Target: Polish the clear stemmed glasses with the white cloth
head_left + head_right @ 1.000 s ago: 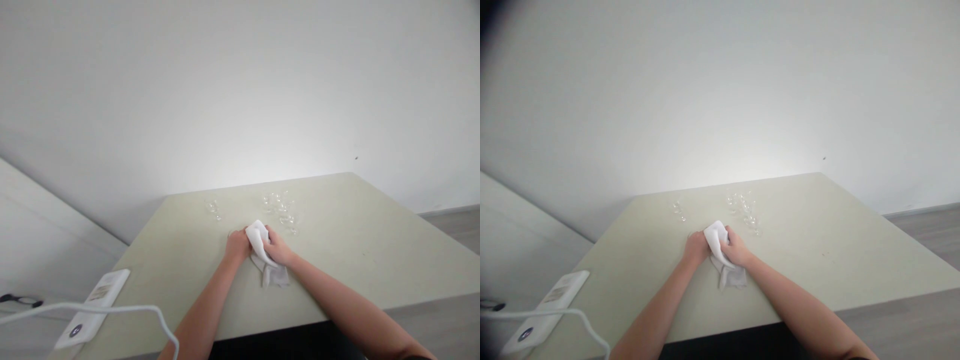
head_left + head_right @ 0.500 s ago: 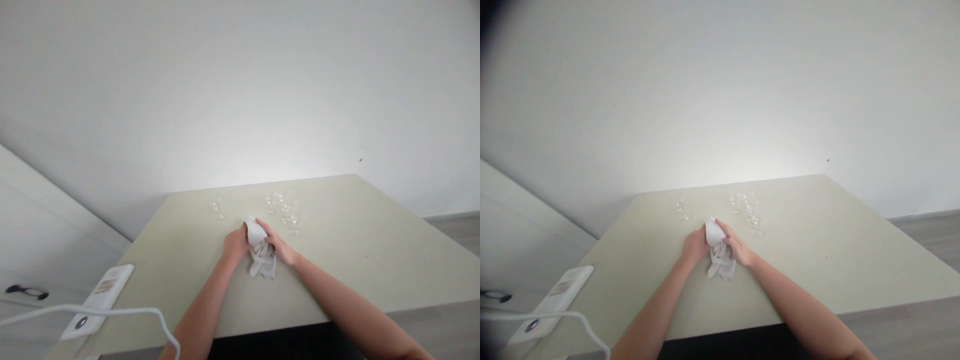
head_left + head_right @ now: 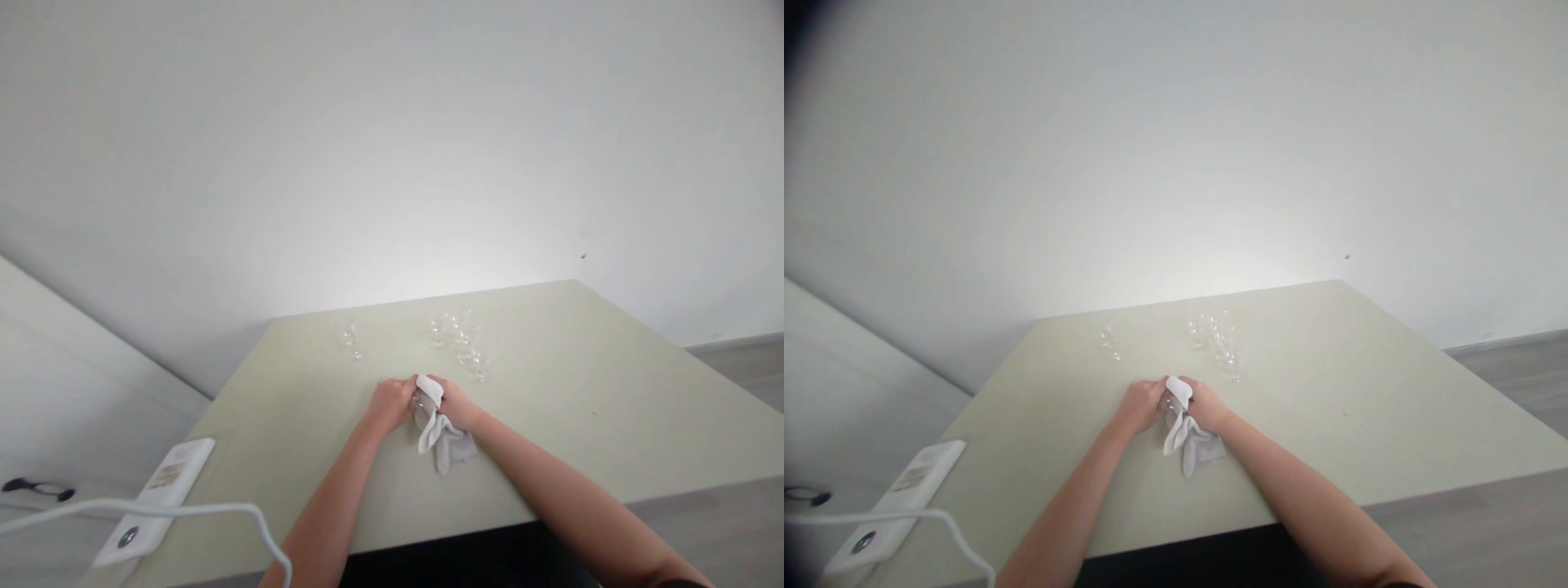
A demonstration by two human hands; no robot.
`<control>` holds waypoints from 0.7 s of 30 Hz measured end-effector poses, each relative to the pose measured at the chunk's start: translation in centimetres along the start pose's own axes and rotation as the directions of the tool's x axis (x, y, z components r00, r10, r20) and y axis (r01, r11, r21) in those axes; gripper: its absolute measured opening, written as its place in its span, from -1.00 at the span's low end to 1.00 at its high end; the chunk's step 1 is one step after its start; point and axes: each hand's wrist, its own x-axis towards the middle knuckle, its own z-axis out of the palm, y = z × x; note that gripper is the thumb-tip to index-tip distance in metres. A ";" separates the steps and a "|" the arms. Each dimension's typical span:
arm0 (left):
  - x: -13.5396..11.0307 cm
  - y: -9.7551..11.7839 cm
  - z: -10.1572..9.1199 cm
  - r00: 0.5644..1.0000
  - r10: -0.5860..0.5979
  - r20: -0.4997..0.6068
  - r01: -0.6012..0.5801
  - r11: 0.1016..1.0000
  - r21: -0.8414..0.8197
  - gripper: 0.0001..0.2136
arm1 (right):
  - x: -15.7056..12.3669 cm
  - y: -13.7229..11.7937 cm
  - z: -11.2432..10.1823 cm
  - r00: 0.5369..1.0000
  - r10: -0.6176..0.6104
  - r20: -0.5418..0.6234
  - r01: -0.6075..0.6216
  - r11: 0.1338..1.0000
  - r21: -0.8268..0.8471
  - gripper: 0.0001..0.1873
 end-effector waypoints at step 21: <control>0.1 0.0 -0.3 0.999 -0.037 0.017 0.038 0.998 -0.044 -0.70 | 0.3 -0.2 0.0 1.000 0.025 -0.013 -0.026 0.997 -0.079 -0.78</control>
